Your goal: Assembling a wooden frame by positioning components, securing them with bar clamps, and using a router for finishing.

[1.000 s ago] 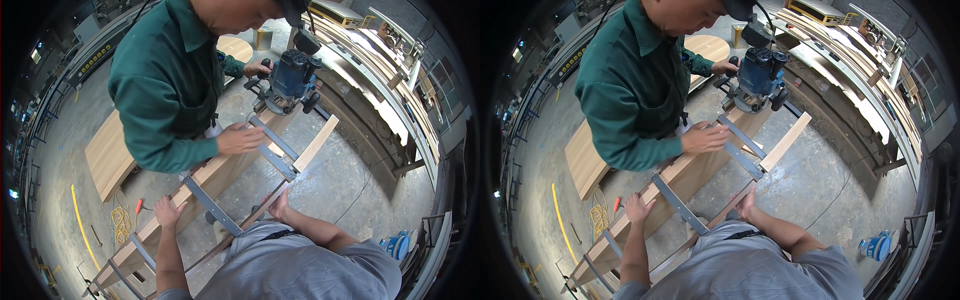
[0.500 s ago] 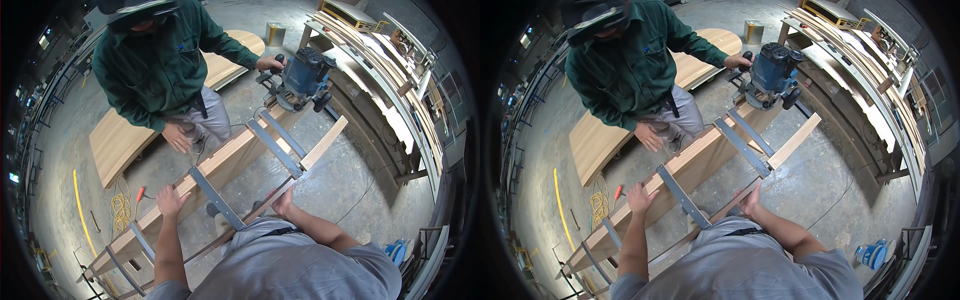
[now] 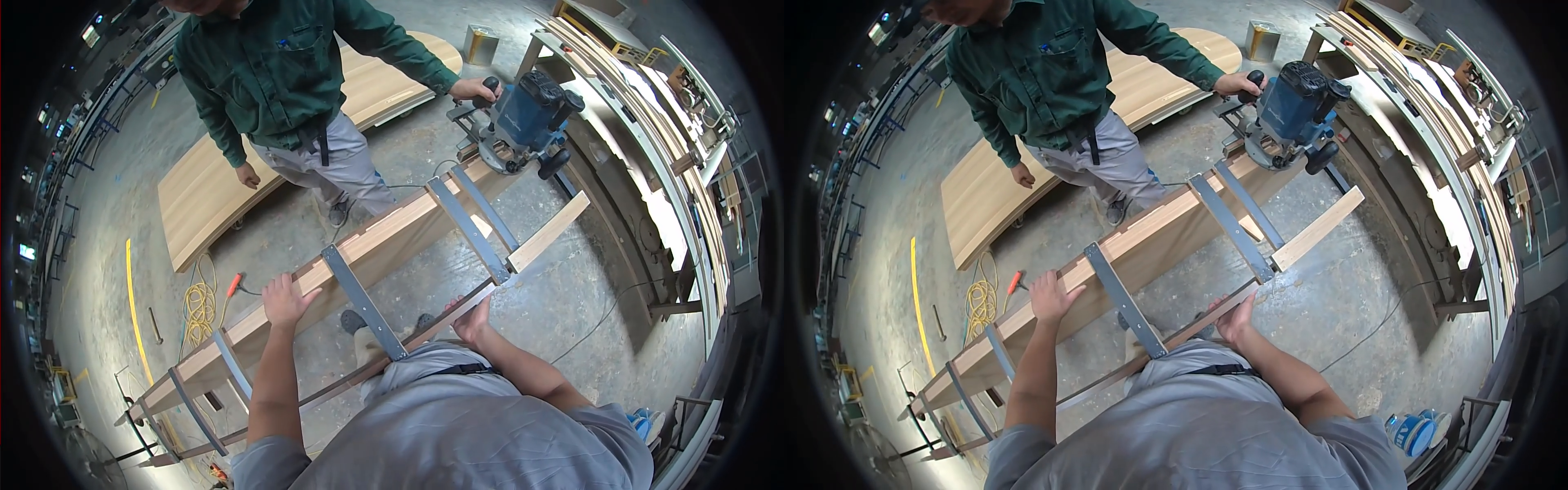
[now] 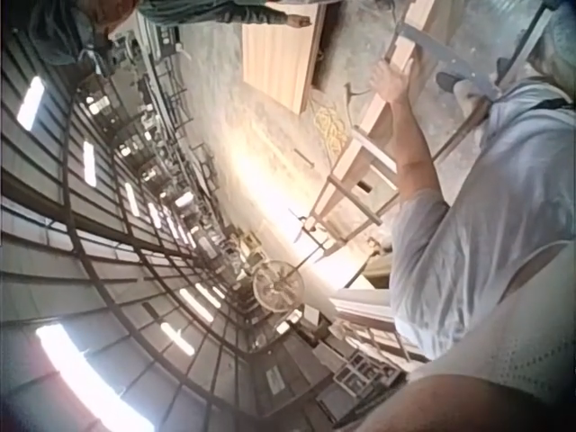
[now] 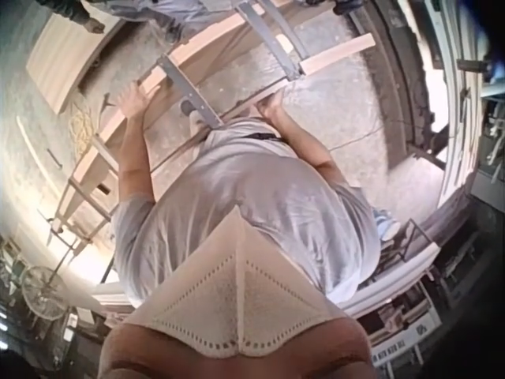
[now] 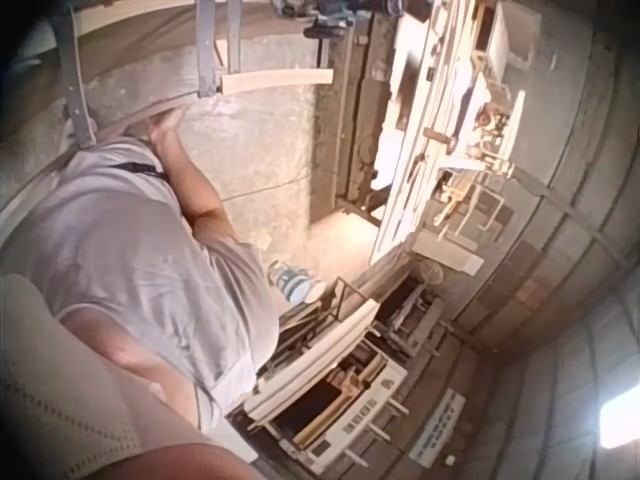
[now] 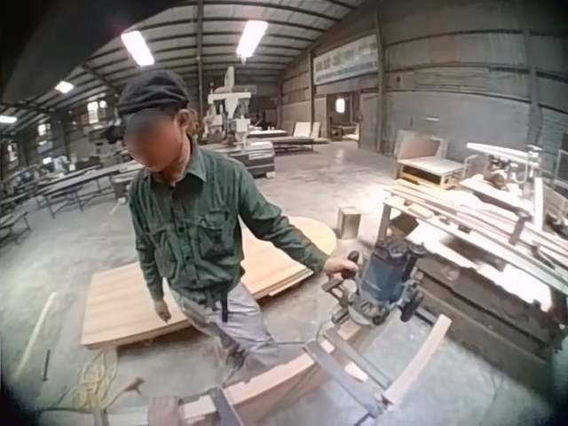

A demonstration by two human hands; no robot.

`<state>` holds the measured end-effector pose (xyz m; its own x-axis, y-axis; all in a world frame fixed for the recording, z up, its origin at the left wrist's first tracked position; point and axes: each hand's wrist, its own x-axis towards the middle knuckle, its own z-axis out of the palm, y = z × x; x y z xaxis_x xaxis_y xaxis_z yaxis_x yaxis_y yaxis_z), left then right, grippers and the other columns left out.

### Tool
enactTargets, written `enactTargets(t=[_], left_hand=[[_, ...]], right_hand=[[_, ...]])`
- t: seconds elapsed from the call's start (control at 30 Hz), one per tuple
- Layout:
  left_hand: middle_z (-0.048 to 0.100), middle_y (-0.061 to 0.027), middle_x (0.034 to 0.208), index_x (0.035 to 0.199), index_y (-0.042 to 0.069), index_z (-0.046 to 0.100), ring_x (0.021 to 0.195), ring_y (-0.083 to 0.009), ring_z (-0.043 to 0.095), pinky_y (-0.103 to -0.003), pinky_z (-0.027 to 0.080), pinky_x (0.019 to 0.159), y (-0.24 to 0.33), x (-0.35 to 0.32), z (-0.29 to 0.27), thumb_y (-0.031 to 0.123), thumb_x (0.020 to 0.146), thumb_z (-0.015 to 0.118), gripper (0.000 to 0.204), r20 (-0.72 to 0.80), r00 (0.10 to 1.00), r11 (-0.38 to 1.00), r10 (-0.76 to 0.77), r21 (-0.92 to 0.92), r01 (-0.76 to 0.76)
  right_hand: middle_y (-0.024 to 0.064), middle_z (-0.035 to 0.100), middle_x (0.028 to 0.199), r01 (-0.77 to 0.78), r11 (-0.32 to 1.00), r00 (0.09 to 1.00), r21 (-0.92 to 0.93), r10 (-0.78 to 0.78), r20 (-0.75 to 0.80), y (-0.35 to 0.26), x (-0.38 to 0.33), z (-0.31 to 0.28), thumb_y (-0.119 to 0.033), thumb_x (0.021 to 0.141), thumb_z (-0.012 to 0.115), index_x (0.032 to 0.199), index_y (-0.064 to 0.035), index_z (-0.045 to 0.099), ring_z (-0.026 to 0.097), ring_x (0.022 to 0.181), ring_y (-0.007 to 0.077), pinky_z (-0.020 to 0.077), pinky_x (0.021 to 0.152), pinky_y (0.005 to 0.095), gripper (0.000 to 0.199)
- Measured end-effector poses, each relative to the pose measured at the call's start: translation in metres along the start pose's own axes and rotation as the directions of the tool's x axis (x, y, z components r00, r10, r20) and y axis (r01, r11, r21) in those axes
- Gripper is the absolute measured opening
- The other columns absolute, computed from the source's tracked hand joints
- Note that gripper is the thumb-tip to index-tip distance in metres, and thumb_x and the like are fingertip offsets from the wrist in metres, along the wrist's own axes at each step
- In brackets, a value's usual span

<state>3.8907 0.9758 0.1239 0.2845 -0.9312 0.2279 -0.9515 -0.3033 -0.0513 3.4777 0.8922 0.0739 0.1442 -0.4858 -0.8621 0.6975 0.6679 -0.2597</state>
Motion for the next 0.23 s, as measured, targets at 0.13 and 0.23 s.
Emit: enactTargets(t=[0.13,0.23], left_hand=[[0.059,-0.0098,0.089,0.102,0.007,0.057,0.085,-0.0289,0.056,-0.041,0.042,0.077,0.0047,0.0027,-0.0056,0.067,0.065,0.069,0.072,0.046,0.999,1.0,-0.013,-0.022,0.014],[0.059,-0.0083,0.093,0.106,0.007,0.055,0.087,-0.0275,0.056,-0.041,0.041,0.08,0.0047,0.0024,-0.0052,0.067,0.065,0.069,0.074,0.077,0.997,1.0,-0.027,-0.01,0.028]], right_hand=[[0.0123,0.05,0.092,0.001,1.0,1.0,0.009,-0.001,-0.002,-0.0013,0.001,-0.0016,-0.087,0.079,0.02,0.108,-0.0054,0.042,0.052,0.08,0.0276,0.0495,0.076,0.0417,0.089],[0.0138,0.05,0.095,-0.005,1.0,0.999,-0.004,0.005,0.034,-0.001,0.0026,-0.0038,-0.087,0.079,0.019,0.11,-0.0052,0.042,0.053,0.082,0.0274,0.0491,0.079,0.0419,0.09]])
